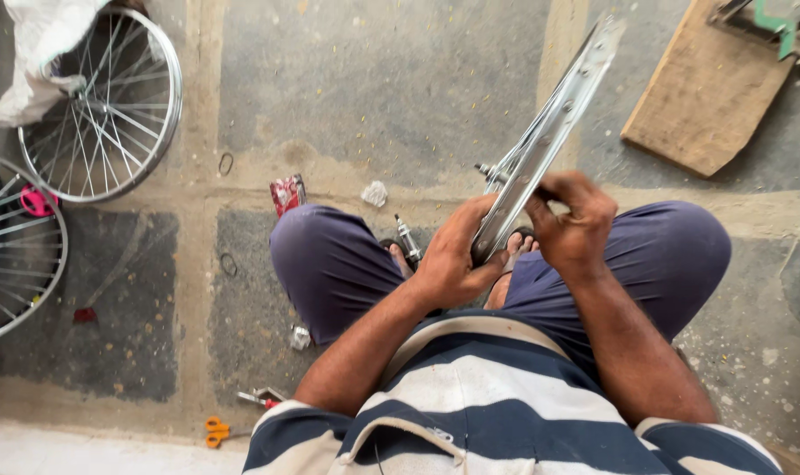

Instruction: The person sits on the ground and uses a small metal tool to scrape or clean the surface of a bicycle wheel rim. The person holds the wheel with one hand and scrapes along the rim with the other, rotating the wheel to access different sections.

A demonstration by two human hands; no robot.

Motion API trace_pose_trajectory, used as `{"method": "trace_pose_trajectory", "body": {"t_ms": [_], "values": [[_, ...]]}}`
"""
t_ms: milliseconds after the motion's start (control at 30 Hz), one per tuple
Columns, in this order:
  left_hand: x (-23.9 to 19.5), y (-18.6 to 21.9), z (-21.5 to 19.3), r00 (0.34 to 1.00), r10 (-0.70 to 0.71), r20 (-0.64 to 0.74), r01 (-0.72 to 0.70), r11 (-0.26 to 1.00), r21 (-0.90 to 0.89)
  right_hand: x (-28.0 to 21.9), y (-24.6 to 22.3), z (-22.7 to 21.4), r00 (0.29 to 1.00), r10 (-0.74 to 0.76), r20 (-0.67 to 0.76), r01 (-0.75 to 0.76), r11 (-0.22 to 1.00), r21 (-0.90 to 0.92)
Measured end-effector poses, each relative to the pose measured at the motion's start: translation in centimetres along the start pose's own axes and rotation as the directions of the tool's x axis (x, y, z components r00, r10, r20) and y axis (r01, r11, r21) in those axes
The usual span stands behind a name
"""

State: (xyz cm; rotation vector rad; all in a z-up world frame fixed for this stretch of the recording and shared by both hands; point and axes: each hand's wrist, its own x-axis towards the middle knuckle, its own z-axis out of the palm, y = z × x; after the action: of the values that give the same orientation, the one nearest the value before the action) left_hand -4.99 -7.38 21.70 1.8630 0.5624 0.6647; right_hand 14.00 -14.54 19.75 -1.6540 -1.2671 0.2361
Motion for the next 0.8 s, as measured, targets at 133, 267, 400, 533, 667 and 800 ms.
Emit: {"method": "trace_pose_trajectory", "body": {"t_ms": [133,267,400,533,667,800], "values": [[-1.0,-0.3,0.0,0.999,0.049,0.019,-0.05,0.997,0.052,0.8,0.2,-0.3,0.997,-0.016,0.072,-0.002,0.971,0.241],[-2.9,-0.8,0.3,0.987,0.15,-0.052,-0.144,0.984,0.102,0.2,1.3,-0.8,0.966,-0.102,0.238,0.038,0.965,0.258],[-5.0,-1.6,0.5,0.971,0.201,-0.127,-0.193,0.978,0.075,-0.4,2.3,-1.2,0.923,-0.12,0.367,-0.019,0.935,0.354],[-6.8,-2.9,0.9,0.984,0.127,-0.124,-0.109,0.983,0.149,-1.1,3.1,-0.5,0.975,0.083,0.204,-0.186,0.807,0.56],[-8.9,-3.5,1.4,0.997,0.036,-0.074,-0.015,0.964,0.266,-1.6,3.5,1.4,0.988,0.12,0.101,-0.157,0.747,0.646],[-11.2,-3.1,2.0,0.998,0.041,-0.056,-0.023,0.958,0.287,-2.6,2.9,3.0,0.97,0.183,0.158,-0.241,0.703,0.669]]}}
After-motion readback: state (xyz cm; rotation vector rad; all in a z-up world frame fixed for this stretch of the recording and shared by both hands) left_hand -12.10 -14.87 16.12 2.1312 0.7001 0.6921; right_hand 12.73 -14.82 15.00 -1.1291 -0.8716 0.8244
